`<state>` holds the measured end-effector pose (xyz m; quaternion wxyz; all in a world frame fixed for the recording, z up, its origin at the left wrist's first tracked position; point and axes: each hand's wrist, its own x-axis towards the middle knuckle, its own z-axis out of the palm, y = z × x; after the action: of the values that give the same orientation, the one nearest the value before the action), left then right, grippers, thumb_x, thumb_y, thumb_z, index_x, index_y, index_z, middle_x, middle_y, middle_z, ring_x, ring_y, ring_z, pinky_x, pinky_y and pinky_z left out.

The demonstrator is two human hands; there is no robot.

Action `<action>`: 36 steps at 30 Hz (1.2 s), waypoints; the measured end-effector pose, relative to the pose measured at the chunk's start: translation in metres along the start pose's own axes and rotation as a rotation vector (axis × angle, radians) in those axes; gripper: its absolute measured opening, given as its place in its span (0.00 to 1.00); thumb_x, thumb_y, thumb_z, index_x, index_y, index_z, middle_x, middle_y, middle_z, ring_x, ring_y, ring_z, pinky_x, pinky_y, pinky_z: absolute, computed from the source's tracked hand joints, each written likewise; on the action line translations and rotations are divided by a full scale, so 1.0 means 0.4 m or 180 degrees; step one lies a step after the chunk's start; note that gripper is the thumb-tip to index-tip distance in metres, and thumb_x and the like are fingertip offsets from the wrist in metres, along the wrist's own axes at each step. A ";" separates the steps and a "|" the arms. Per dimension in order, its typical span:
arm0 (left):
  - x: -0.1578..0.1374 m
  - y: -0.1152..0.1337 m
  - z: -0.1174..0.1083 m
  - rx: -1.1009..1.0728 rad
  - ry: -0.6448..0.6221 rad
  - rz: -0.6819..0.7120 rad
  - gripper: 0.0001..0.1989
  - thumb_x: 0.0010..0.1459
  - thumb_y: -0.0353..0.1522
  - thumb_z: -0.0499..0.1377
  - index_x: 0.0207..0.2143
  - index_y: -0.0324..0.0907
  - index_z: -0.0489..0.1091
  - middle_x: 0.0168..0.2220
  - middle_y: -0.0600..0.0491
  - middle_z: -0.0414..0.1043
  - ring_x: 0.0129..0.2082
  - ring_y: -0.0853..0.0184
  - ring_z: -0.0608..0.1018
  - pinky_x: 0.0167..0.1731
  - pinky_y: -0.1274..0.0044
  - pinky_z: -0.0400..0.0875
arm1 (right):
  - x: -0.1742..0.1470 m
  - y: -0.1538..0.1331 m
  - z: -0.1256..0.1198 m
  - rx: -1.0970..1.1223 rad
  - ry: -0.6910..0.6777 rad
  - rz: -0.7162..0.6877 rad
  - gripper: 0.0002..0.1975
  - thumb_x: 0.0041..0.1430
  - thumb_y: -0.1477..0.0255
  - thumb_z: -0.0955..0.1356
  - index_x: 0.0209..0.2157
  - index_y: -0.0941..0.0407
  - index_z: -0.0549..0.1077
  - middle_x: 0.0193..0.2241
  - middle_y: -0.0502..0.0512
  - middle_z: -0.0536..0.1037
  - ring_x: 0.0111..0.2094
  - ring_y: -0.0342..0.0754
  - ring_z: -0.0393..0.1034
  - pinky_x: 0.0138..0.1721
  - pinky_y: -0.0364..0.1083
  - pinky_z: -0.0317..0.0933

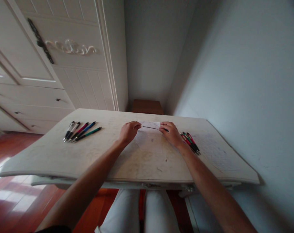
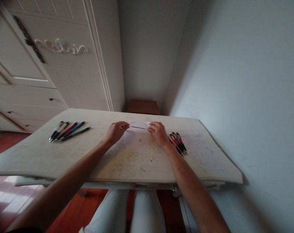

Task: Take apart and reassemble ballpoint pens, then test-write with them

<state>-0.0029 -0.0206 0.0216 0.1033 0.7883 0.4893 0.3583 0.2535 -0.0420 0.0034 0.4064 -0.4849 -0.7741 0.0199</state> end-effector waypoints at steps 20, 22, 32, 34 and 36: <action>0.003 -0.021 0.004 -0.0151 -0.0061 0.0222 0.11 0.59 0.27 0.56 0.37 0.43 0.79 0.37 0.51 0.81 0.37 0.64 0.80 0.40 0.76 0.70 | -0.004 -0.001 0.000 0.0377 -0.0110 -0.0242 0.04 0.58 0.73 0.67 0.30 0.54 0.75 0.45 0.59 0.77 0.49 0.53 0.69 0.53 0.55 0.62; 0.003 -0.023 0.004 -0.0170 -0.0061 0.0209 0.12 0.59 0.26 0.55 0.36 0.43 0.79 0.36 0.52 0.80 0.36 0.65 0.80 0.39 0.77 0.70 | -0.005 0.002 0.001 0.0419 -0.0179 -0.0237 0.04 0.57 0.73 0.67 0.30 0.54 0.75 0.46 0.59 0.77 0.50 0.53 0.68 0.54 0.56 0.62; -0.001 -0.026 0.001 0.0192 -0.0113 0.0342 0.12 0.60 0.27 0.55 0.36 0.44 0.79 0.38 0.51 0.80 0.38 0.64 0.79 0.40 0.76 0.70 | -0.009 -0.002 -0.003 0.0464 -0.0636 -0.0287 0.04 0.56 0.75 0.68 0.29 0.54 0.75 0.48 0.60 0.76 0.52 0.53 0.68 0.56 0.57 0.60; -0.002 -0.022 -0.001 0.0268 -0.0140 0.0342 0.12 0.61 0.27 0.55 0.36 0.45 0.79 0.39 0.52 0.80 0.39 0.64 0.79 0.40 0.76 0.70 | -0.008 -0.005 -0.005 0.0466 -0.0646 -0.0282 0.04 0.56 0.75 0.67 0.29 0.54 0.75 0.48 0.60 0.76 0.52 0.53 0.68 0.56 0.57 0.61; -0.003 -0.017 -0.004 0.0340 -0.0178 0.0315 0.12 0.61 0.28 0.54 0.36 0.45 0.79 0.40 0.52 0.80 0.39 0.63 0.79 0.40 0.76 0.69 | -0.007 -0.006 -0.005 0.0489 -0.0649 -0.0283 0.04 0.56 0.75 0.67 0.29 0.54 0.75 0.48 0.60 0.76 0.51 0.53 0.69 0.55 0.57 0.61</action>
<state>-0.0090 -0.0185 0.0187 0.0568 0.8256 0.4652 0.3142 0.2536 -0.0460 0.0041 0.3621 -0.4131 -0.8283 0.1103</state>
